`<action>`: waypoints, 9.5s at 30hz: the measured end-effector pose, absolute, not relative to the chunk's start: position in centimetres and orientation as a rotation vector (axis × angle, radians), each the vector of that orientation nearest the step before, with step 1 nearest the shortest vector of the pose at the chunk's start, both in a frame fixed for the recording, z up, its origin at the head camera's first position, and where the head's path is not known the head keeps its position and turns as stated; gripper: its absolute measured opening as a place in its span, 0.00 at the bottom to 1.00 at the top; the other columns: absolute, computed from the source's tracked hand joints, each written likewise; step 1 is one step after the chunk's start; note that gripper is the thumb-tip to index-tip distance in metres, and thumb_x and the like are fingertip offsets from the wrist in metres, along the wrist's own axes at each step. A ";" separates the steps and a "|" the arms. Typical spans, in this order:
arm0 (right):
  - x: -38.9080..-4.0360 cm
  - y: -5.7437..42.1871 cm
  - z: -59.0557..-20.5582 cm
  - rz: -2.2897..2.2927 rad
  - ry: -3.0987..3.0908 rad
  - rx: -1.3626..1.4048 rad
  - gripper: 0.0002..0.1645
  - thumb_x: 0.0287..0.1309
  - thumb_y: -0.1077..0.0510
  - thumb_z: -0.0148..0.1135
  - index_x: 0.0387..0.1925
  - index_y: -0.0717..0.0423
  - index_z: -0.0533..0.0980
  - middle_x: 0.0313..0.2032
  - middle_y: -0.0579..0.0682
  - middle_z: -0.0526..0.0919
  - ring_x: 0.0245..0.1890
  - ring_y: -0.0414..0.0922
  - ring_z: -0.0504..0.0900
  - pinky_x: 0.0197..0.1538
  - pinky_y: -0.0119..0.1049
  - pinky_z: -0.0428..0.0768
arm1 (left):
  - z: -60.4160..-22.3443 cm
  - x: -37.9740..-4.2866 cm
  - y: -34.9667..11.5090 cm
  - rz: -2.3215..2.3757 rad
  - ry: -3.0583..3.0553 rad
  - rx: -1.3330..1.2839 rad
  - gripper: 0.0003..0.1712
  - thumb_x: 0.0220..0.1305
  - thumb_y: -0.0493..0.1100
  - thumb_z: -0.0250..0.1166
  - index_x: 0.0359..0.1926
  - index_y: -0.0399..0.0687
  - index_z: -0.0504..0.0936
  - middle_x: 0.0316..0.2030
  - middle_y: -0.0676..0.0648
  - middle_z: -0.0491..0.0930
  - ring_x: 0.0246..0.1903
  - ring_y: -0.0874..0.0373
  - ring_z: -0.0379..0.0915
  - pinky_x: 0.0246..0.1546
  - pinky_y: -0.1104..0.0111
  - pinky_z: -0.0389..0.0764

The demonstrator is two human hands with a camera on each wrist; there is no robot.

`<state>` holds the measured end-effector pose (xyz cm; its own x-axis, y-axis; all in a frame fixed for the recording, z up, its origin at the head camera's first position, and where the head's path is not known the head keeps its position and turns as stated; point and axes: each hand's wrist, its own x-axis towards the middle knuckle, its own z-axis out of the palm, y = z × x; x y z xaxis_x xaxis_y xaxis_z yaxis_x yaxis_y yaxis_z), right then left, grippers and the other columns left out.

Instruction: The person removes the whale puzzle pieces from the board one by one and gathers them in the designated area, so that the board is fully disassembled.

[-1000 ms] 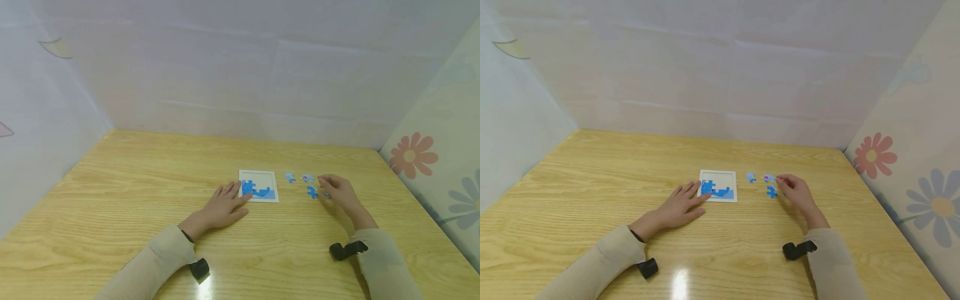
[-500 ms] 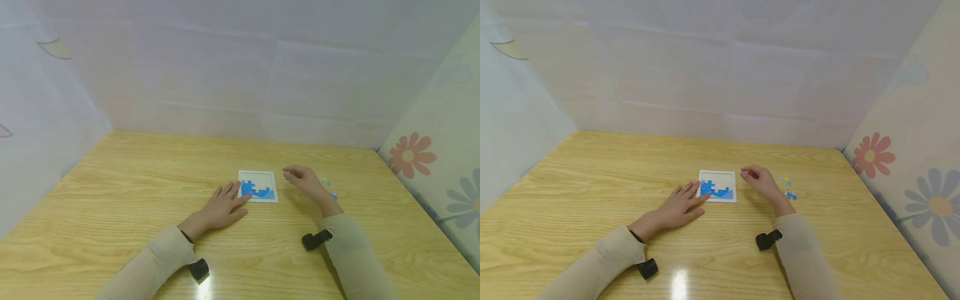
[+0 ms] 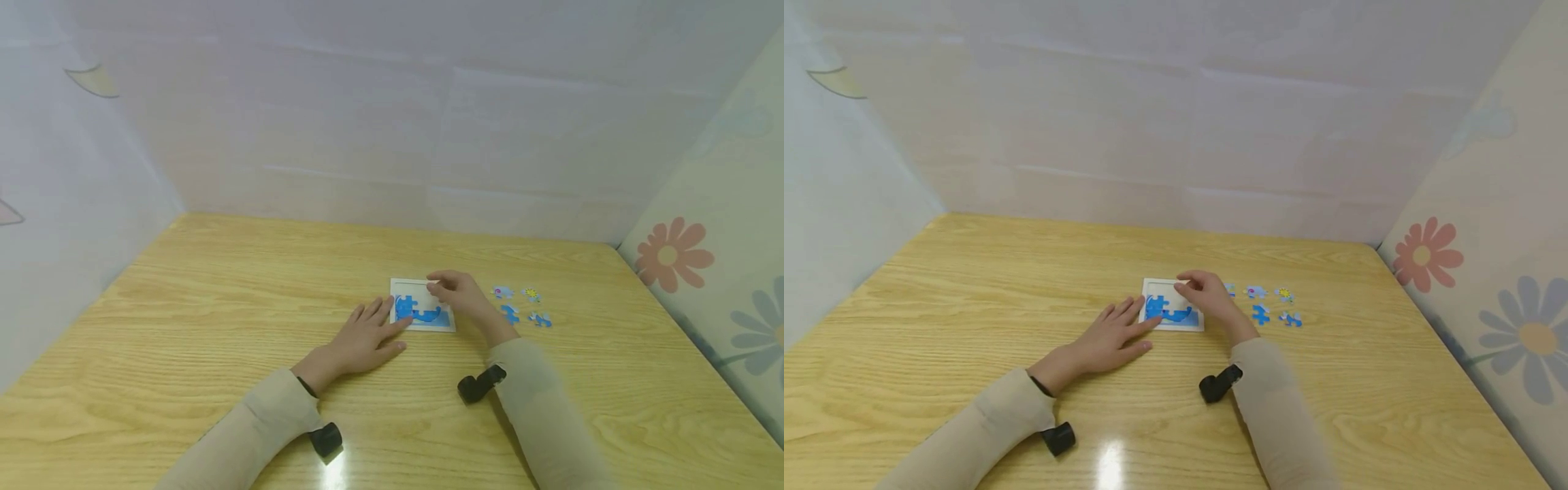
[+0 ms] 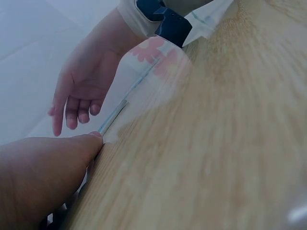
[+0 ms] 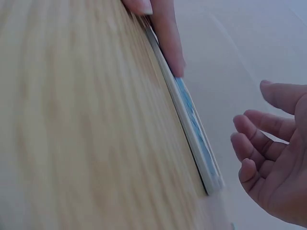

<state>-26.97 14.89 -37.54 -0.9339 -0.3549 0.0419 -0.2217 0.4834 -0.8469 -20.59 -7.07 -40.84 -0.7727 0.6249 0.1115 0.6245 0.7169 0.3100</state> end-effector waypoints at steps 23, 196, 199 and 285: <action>-26.7 11.6 -39.4 -1.041 2.812 -0.520 0.17 0.49 0.57 0.61 0.44 0.54 0.76 0.27 0.46 0.73 0.30 0.43 0.69 0.37 0.38 0.69 | -41.0 -20.7 -7.3 0.494 2.927 1.091 0.29 0.63 0.60 0.39 0.63 0.59 0.56 0.64 0.38 0.42 0.62 0.43 0.34 0.55 0.48 0.41; -23.8 22.6 -37.5 -1.357 2.770 -0.510 0.21 0.52 0.61 0.58 0.49 0.64 0.71 0.32 0.54 0.72 0.26 0.47 0.68 0.23 0.34 0.67 | -40.4 -20.2 -7.2 0.553 2.884 1.069 0.28 0.63 0.59 0.41 0.63 0.58 0.57 0.63 0.37 0.42 0.62 0.44 0.33 0.55 0.49 0.38; -23.6 21.5 -37.3 -1.312 2.757 -0.573 0.21 0.52 0.60 0.59 0.48 0.64 0.71 0.32 0.52 0.73 0.27 0.46 0.69 0.25 0.34 0.68 | -40.4 -20.2 -7.3 0.548 2.887 1.066 0.28 0.63 0.59 0.41 0.63 0.58 0.57 0.63 0.37 0.42 0.62 0.44 0.33 0.55 0.49 0.39; -22.9 16.5 -38.6 -1.159 2.781 -0.505 0.17 0.45 0.64 0.62 0.41 0.63 0.73 0.29 0.49 0.73 0.26 0.43 0.67 0.29 0.34 0.68 | -40.1 -19.1 -5.7 0.388 2.831 1.282 0.32 0.64 0.59 0.40 0.64 0.48 0.54 0.64 0.45 0.45 0.62 0.49 0.35 0.54 0.47 0.42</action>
<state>-22.94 16.54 -38.63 -0.9416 -0.3334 0.0466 -0.2678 0.6579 -0.7039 -19.11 -5.70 -40.13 -0.6651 0.7410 0.0927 0.7387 0.6344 0.2277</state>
